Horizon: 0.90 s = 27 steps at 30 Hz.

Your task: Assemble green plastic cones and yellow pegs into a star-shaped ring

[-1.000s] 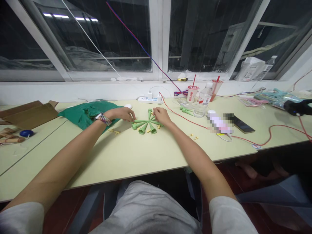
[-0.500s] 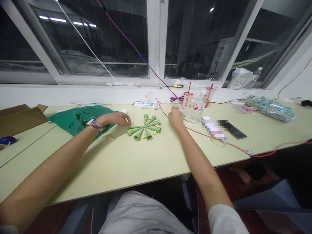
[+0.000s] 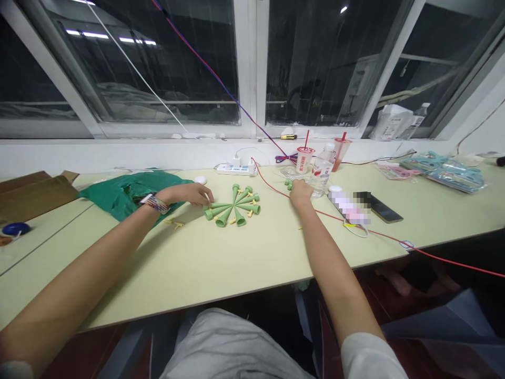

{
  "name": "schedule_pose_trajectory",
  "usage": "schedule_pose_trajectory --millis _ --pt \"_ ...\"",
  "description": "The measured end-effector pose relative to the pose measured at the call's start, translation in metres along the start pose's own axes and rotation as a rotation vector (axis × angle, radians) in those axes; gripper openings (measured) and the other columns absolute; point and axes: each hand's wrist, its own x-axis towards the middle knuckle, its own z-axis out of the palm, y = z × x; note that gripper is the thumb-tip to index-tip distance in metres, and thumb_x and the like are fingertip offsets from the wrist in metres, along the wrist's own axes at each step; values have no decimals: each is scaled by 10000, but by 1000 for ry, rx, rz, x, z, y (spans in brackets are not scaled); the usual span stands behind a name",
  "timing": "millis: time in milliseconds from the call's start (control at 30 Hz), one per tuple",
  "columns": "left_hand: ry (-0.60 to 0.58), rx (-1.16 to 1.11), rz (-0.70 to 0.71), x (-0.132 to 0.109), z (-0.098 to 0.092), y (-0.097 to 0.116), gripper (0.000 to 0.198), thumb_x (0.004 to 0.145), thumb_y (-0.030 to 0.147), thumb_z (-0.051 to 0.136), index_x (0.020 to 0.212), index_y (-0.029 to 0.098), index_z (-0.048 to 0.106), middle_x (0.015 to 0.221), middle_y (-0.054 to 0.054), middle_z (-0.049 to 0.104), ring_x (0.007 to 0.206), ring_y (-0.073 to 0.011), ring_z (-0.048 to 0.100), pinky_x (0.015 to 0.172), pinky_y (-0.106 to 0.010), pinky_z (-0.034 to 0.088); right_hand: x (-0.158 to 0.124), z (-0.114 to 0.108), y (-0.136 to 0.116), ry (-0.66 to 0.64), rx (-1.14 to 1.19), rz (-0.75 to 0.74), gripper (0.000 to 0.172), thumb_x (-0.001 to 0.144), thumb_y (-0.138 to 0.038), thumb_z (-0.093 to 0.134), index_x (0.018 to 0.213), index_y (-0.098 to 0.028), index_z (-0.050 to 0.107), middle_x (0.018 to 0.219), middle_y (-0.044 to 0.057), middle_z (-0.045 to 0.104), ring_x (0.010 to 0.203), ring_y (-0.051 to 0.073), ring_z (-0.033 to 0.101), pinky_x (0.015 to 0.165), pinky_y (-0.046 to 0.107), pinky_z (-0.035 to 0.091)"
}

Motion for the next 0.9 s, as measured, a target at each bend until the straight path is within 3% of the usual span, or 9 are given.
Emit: schedule_pose_trajectory --millis 133,233,333,433,500,667,733,800,900 --pt "28 44 -8 -5 -6 2 411 640 480 765 956 224 830 1035 -117 809 943 -295 754 740 -291 576 -4 -6 1 47 61 -35 400 920 -86 622 1305 -135 721 1336 227 706 1220 325 720 925 370 542" --pt "104 65 37 -15 -10 9 428 693 517 766 989 212 823 1124 -131 802 963 -302 755 760 -314 578 -11 -11 -14 107 308 -124 326 871 -135 678 1187 -151 759 1217 173 768 1151 306 733 908 362 545" --pt "195 -65 142 -23 -10 22 520 731 540 806 1131 208 797 1140 -133 799 985 -292 760 809 -333 592 -29 -14 -52 126 766 -317 212 825 -196 715 1025 -154 773 1020 97 802 986 240 749 883 330 559" --pt "197 -334 281 -27 -4 35 616 775 575 824 1259 202 746 1160 -139 794 968 -263 774 873 -371 619 -54 -16 -105 9 1196 -510 174 801 -257 725 948 -167 755 904 50 780 856 203 741 805 313 583" --pt "204 -446 349 -26 -2 40 578 795 579 832 1212 186 754 1141 -136 794 956 -255 775 895 -386 628 -69 -18 -137 -64 1374 -589 180 794 -301 743 929 -182 741 858 29 753 789 189 730 736 304 589" --pt "387 -590 365 -22 -12 32 399 791 479 868 978 137 783 945 -112 780 867 -236 759 903 -398 624 -92 -20 -186 -149 1682 -476 254 840 -401 767 988 -218 672 808 -11 690 670 152 705 614 278 598" --pt "473 -717 358 -21 -21 25 348 800 413 852 988 128 784 905 -103 763 831 -222 744 896 -396 622 -102 -16 -195 -146 1697 -371 209 936 -417 664 1023 -229 637 798 -19 684 622 130 673 580 255 577" --pt "547 -898 374 -21 -31 17 301 815 341 813 1023 126 782 869 -85 740 809 -202 725 880 -368 622 -118 -11 -201 -179 1519 -400 148 981 -375 596 1009 -233 630 783 -23 689 608 129 650 586 249 552" --pt "508 -1200 374 -24 -45 9 259 869 275 731 1079 127 765 755 -57 679 740 -168 684 787 -295 613 -149 -7 -205 -217 986 -788 70 944 -239 619 925 -222 684 891 18 738 809 182 709 760 290 559"
